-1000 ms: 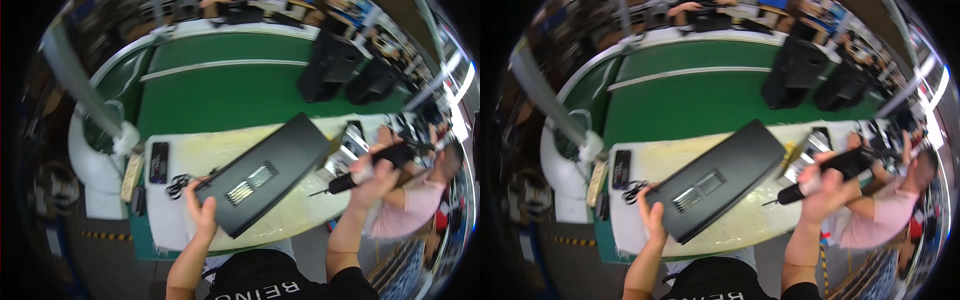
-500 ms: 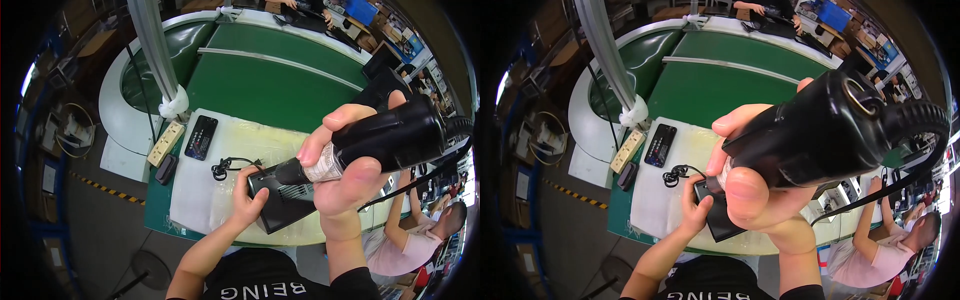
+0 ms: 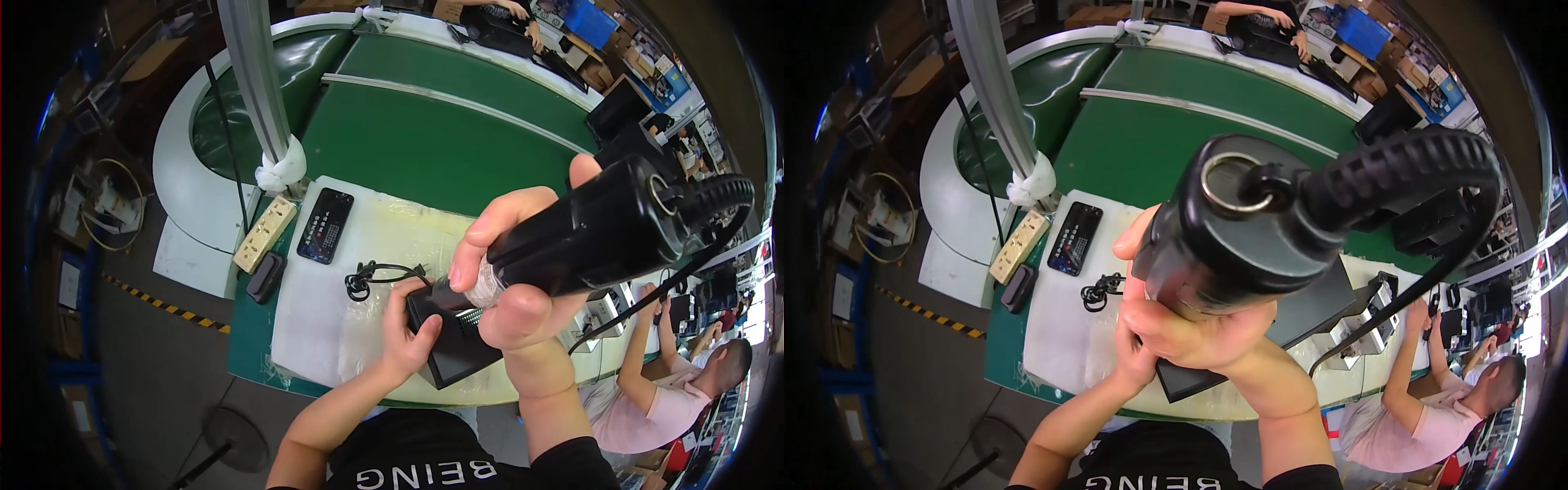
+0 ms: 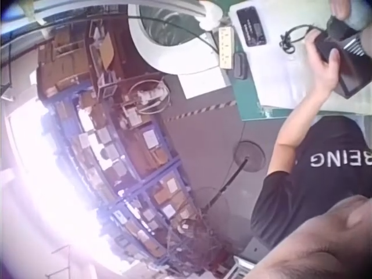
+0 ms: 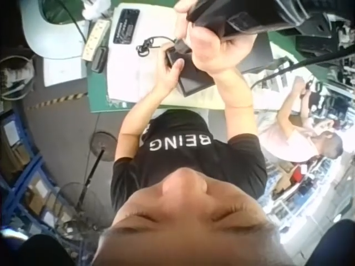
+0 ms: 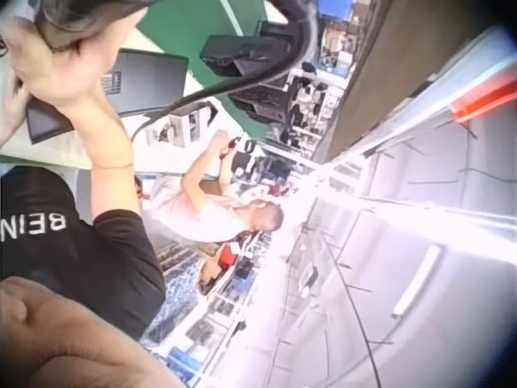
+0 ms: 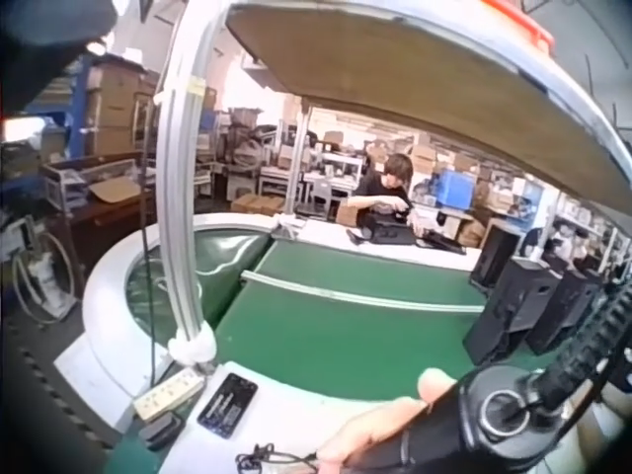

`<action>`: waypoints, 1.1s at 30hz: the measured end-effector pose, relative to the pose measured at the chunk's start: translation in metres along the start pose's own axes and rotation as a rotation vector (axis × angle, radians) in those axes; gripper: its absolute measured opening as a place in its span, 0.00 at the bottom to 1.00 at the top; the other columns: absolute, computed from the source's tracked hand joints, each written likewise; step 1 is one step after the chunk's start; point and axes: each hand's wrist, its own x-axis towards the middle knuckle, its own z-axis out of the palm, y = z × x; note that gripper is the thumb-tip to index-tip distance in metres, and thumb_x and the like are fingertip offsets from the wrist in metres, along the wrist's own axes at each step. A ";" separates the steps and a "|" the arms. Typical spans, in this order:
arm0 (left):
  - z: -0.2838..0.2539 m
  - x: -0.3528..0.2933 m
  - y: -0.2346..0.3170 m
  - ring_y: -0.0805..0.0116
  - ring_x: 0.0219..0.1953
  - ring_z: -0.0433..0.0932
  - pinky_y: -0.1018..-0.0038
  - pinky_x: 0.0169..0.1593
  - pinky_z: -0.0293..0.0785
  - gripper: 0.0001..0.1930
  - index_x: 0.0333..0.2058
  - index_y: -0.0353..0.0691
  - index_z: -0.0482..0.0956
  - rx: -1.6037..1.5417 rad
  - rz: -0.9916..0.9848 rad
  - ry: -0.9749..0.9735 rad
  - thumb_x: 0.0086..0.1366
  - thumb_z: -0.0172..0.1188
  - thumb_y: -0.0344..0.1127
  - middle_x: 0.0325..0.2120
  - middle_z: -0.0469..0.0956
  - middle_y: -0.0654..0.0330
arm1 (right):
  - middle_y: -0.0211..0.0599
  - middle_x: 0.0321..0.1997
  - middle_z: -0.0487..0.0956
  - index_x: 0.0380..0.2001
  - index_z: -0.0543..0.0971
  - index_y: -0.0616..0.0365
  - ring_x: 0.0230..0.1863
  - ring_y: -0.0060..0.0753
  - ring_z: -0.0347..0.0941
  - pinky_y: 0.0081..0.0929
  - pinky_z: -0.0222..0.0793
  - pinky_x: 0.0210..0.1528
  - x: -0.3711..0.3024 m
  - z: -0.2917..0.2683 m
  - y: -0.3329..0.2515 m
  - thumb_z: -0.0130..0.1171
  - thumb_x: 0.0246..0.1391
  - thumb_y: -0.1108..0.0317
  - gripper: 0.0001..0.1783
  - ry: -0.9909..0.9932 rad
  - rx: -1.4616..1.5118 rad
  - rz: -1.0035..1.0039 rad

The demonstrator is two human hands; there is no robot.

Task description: The person takes device housings from a conveyor belt, drives screws into them using an electric screwdriver, and places the assembled units back onto the conveyor belt.

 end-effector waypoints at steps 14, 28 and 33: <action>0.000 0.000 -0.012 0.60 0.45 0.70 0.68 0.53 0.64 0.19 0.46 0.31 0.67 0.031 0.164 0.080 0.63 0.48 0.39 0.43 0.70 0.49 | 0.44 0.33 0.75 0.65 0.48 0.59 0.19 0.27 0.71 0.21 0.70 0.21 0.008 0.002 -0.009 0.60 0.54 0.49 0.47 0.069 -0.186 0.070; 0.026 0.076 -0.067 0.67 0.38 0.74 0.70 0.45 0.70 0.23 0.38 0.34 0.75 -0.244 -0.278 0.327 0.70 0.36 0.48 0.34 0.77 0.59 | 0.36 0.24 0.73 0.42 0.68 0.62 0.13 0.25 0.66 0.22 0.64 0.13 -0.177 -0.184 -0.151 0.49 0.61 0.53 0.21 0.997 -0.478 0.236; 0.072 0.111 -0.078 0.61 0.51 0.69 0.65 0.55 0.66 0.24 0.51 0.33 0.67 -0.513 -0.559 0.445 0.69 0.33 0.45 0.51 0.69 0.54 | 0.41 0.28 0.75 0.40 0.65 0.61 0.13 0.29 0.69 0.24 0.64 0.13 -0.265 -0.205 -0.152 0.58 0.56 0.57 0.20 0.997 -0.416 0.596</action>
